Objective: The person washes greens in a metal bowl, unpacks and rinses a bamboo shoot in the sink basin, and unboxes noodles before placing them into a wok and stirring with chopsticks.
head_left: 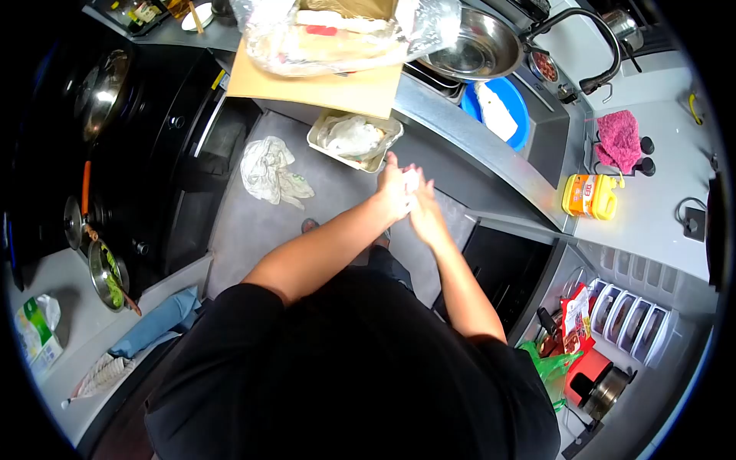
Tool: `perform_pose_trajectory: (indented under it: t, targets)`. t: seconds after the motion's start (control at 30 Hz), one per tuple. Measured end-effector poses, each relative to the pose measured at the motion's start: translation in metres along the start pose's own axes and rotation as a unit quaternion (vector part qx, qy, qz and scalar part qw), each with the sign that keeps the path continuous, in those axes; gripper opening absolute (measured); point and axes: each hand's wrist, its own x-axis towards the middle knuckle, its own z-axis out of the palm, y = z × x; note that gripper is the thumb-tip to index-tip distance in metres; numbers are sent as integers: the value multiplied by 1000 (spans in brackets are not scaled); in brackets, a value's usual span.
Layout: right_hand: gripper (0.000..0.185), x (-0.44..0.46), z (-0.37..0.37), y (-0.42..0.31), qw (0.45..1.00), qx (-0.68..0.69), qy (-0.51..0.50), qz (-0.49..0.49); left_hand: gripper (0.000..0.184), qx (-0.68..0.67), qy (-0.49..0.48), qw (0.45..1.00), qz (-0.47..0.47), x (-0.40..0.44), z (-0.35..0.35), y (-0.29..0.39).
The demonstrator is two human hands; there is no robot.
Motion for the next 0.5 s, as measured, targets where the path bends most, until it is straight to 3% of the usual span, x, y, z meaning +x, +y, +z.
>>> perform_pose_trajectory:
  t: [0.03,0.13,0.23,0.27,0.3,0.33,0.37,0.43,0.47,0.5]
  targets:
    - [44,-10,9,-9,999,41,-14,-7,73,-34,46,998,-26,-13,-2,9]
    - [37,-14,22,-50,995,27,-28,89,75,10,-47,998,-30,-17,-46,16]
    - [28,10,37,-65,995,-36,-53,76,77,33,-136,990,-12,-34,-70,32]
    - [20,27,54,-43,997,-76,25,-21,78,43,-179,983,-2,-69,-64,45]
    - [19,52,57,-39,988,-133,37,-65,80,55,-222,974,9,-98,-62,57]
    - [19,77,58,-33,975,-187,49,-108,80,55,-163,985,1,-112,-69,66]
    - [18,102,60,-28,957,-239,60,-152,75,97,-173,980,20,-128,-81,76]
    - [15,144,82,-5,975,-202,-14,-96,65,164,-133,975,72,-148,-120,83]
    - [17,168,102,34,962,-212,-35,-169,61,191,-81,973,105,-151,-146,81]
    - [19,184,123,61,988,-110,-30,-102,56,190,-31,975,109,-152,-179,79]
